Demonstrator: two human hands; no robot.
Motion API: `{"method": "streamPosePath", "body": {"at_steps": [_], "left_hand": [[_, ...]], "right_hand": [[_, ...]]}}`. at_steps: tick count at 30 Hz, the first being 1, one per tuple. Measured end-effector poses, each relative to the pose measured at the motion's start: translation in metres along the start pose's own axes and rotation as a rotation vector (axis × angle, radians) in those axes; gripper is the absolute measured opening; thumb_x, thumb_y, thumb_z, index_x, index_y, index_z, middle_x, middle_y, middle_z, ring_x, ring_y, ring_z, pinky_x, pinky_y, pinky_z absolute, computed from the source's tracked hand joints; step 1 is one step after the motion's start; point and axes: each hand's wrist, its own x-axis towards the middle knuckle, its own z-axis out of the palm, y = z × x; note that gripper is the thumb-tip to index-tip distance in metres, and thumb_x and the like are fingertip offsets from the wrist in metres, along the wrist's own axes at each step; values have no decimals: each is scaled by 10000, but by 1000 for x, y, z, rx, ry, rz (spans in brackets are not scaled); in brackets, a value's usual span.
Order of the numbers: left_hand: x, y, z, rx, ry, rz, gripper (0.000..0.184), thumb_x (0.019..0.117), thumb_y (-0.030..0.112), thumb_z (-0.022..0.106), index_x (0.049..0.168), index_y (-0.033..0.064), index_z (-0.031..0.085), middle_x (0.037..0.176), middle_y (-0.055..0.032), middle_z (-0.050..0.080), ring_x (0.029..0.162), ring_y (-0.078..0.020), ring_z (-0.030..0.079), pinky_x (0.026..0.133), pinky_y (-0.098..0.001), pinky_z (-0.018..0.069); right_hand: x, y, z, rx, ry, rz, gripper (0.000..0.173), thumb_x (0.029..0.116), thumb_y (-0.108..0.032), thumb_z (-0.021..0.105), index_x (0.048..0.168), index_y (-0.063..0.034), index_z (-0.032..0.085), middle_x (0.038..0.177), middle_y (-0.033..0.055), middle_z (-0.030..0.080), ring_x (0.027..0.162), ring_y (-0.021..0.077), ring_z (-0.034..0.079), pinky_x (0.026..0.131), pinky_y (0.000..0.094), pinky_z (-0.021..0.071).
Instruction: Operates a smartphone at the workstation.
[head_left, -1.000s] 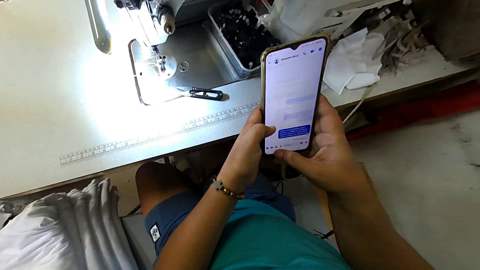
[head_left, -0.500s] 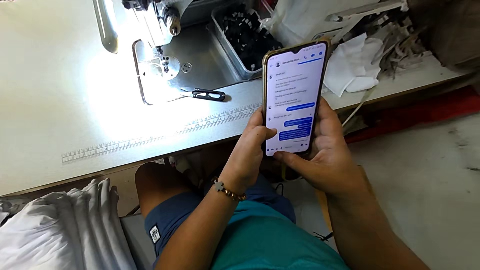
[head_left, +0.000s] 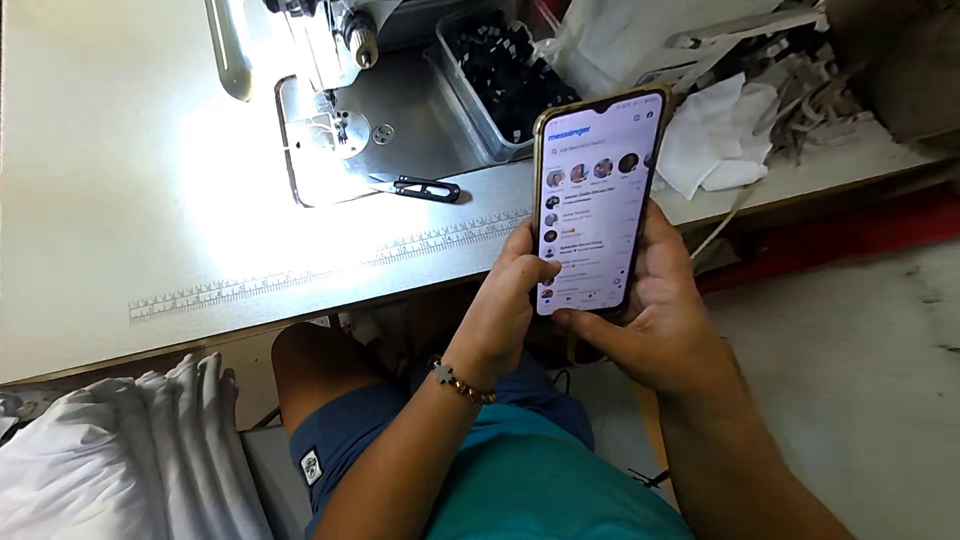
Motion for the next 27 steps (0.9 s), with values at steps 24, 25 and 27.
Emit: {"method": "streamPosePath", "body": {"at_steps": [24,25,27], "left_hand": [[0,-1,1,-18,0,-10,489,1015,110,275,1499,108,340,1300,-103,562,1126,-155,615,952,-351,525],[0,0,1,-15,-2,-11,489,1015,110,273,1500,109,339,1303,-101,561,1128,-154,614,955,-351,525],[0,-1,1,-15,0,-7,490,1012,112,275,1497,109,339,1304,-103,562,1125,-157,618,951,-354,530]], "right_hand": [[-1,1,-1,17,10,1,1022,805,-78,748,1617,-100,127,1466,42,505,1275,131,589,1000,282,568],[-1,1,0,29,14,3,1013,806,-77,749,1612,-103,136,1451,39,516,1254,130,605,972,281,585],[-1,1,0,35,11,-6,1011,808,-82,748,1611,-97,134,1446,40,519,1250,131,607,966,282,588]]}}
